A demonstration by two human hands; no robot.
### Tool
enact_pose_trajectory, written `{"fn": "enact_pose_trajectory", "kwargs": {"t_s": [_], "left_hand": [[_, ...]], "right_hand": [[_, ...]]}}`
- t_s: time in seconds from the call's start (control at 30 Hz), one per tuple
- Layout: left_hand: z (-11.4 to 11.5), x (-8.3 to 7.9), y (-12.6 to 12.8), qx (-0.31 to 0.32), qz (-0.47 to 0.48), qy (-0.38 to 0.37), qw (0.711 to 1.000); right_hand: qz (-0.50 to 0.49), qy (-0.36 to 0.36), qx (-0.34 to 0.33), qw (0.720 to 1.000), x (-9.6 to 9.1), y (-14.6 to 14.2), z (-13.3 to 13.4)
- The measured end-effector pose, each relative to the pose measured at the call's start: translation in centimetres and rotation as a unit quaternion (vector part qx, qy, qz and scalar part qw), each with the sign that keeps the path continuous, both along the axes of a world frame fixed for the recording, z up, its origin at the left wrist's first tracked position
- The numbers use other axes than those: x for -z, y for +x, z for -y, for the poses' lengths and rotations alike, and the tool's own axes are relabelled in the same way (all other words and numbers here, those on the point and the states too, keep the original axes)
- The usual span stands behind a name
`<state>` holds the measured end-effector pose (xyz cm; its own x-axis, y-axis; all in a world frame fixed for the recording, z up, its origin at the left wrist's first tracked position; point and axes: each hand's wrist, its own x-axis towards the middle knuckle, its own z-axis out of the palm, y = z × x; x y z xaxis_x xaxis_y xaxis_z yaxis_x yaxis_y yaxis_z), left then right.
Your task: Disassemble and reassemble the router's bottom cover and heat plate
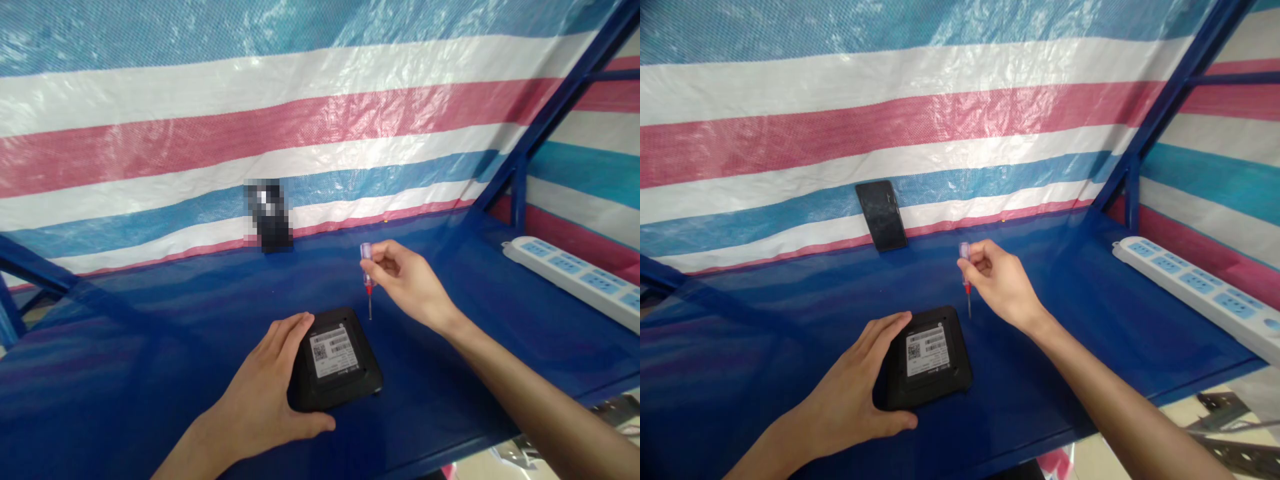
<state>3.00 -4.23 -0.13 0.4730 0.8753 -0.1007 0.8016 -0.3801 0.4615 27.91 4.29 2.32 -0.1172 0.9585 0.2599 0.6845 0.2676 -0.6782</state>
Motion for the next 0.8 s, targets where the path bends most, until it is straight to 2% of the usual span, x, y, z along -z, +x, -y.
{"fn": "enact_pose_trajectory", "kwargs": {"t_s": [0.1, 0.17, 0.43, 0.63, 0.8], "left_hand": [[0.0, 0.0, 0.0, 0.003, 0.002, 0.004, 1.0], [0.1, 0.2, -0.1, 0.006, 0.005, 0.014, 1.0], [0.1, 0.3, -0.2, 0.009, 0.021, 0.022, 1.0], [0.1, 0.1, -0.1, 0.009, 0.043, 0.025, 0.999], [0.1, 0.2, -0.2, 0.01, 0.052, 0.02, 0.998]], "right_hand": [[-0.181, 0.076, -0.025, 0.98, 0.5, -0.7, 0.8], [-0.25, 0.1, -0.057, 0.961, 0.9, -1.2, 1.5], [-0.164, 0.129, -0.094, 0.974, 1.3, -1.6, 2.7], [-0.155, 0.167, -0.087, 0.97, 0.8, -2.2, 3.4], [-0.14, 0.121, -0.108, 0.977, -0.3, -2.6, 4.0]]}}
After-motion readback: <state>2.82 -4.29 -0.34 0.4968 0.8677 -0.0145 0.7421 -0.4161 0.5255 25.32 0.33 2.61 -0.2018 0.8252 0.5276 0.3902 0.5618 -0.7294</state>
